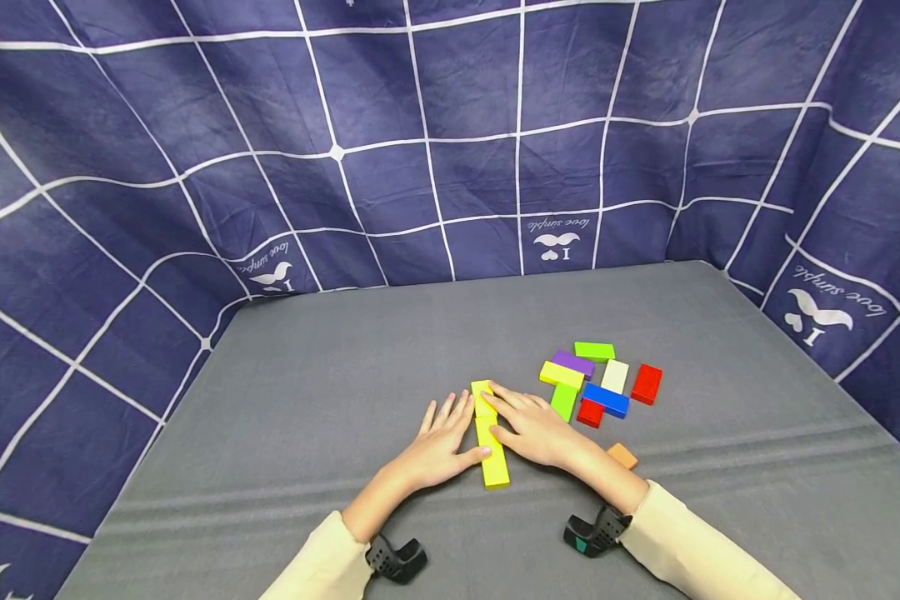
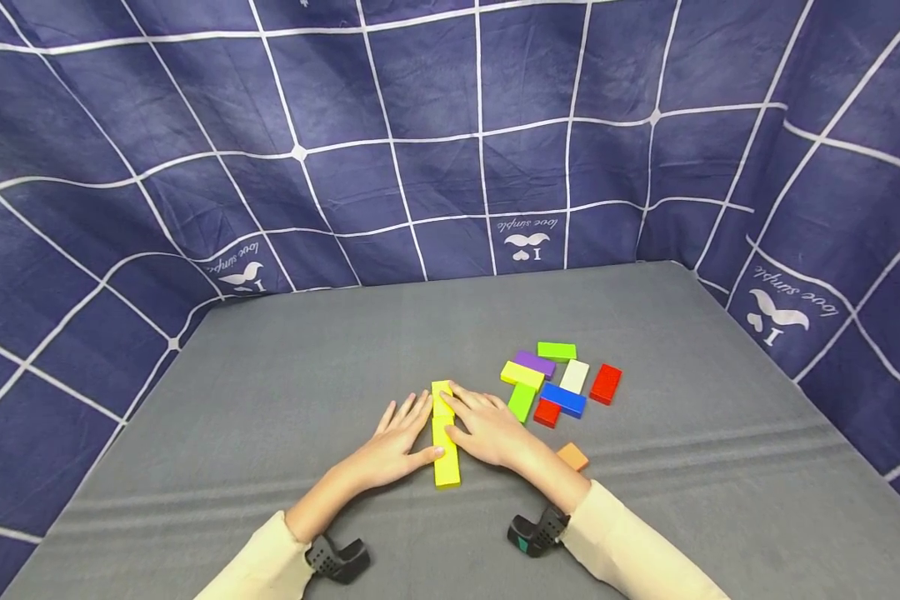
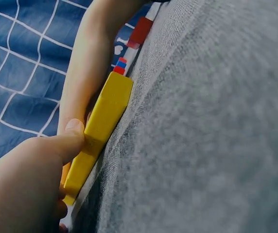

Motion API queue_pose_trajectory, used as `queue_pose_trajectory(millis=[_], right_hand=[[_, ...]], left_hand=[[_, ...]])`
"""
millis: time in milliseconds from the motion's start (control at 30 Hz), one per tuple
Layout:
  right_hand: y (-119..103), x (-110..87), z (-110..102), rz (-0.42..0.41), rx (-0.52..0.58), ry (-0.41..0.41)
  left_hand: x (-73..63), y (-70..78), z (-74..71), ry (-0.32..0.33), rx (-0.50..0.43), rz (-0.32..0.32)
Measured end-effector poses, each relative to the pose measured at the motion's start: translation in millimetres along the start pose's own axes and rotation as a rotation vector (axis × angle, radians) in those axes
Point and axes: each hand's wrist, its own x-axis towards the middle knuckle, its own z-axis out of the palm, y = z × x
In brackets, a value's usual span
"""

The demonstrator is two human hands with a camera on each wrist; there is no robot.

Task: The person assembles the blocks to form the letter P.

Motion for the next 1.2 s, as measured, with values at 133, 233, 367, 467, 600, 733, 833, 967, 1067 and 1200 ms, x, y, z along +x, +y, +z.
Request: queue_pose_trajectory(millis=[133, 233, 367, 467, 600, 733, 833, 967, 1067, 1200], right_hand=[[1.4, -5.2, -0.2, 0.007, 0.001, 0.018], [3.0, -8.0, 0.8, -0.008, 0.003, 0.033], [5.5, -9.4, 3.2, -0.03, 0.005, 0.051], [6.8, -9.1, 3.9, -0.045, 0.002, 0.056], [6.8, -8.4, 4.3, -0.054, 0.007, 0.064], [7.1, -7.0, 5.3, -0.06, -0.002, 0.087], [7.1, -6.4, 5.6, -0.059, -0.007, 0.095], [6.2, -6.7, 4.7, -0.055, 0.004, 0.1], [5.7, -7.2, 3.9, -0.054, 0.005, 0.105], [5.2, -7.1, 4.1, -0.055, -0.003, 0.118]], left_hand=[[1.3, 3.4, 0.6, -0.032, 0.009, 0.004], [0.3, 6.6, 2.5, -0.053, 0.017, 0.015], [-2.9, 9.0, 4.9, -0.056, 0.025, 0.017], [-4.8, 9.1, 6.1, -0.045, 0.033, 0.022], [-5.2, 8.2, 6.7, -0.033, 0.047, 0.037], [-4.6, 7.5, 6.5, -0.038, 0.06, 0.037], [-4.0, 6.5, 6.9, -0.033, 0.061, 0.04], [-2.5, 3.5, 8.1, 0.006, 0.056, 0.069], [-0.9, 0.5, 8.3, 0.054, 0.053, 0.096], [0.4, -1.7, 7.1, 0.108, 0.02, 0.104]])
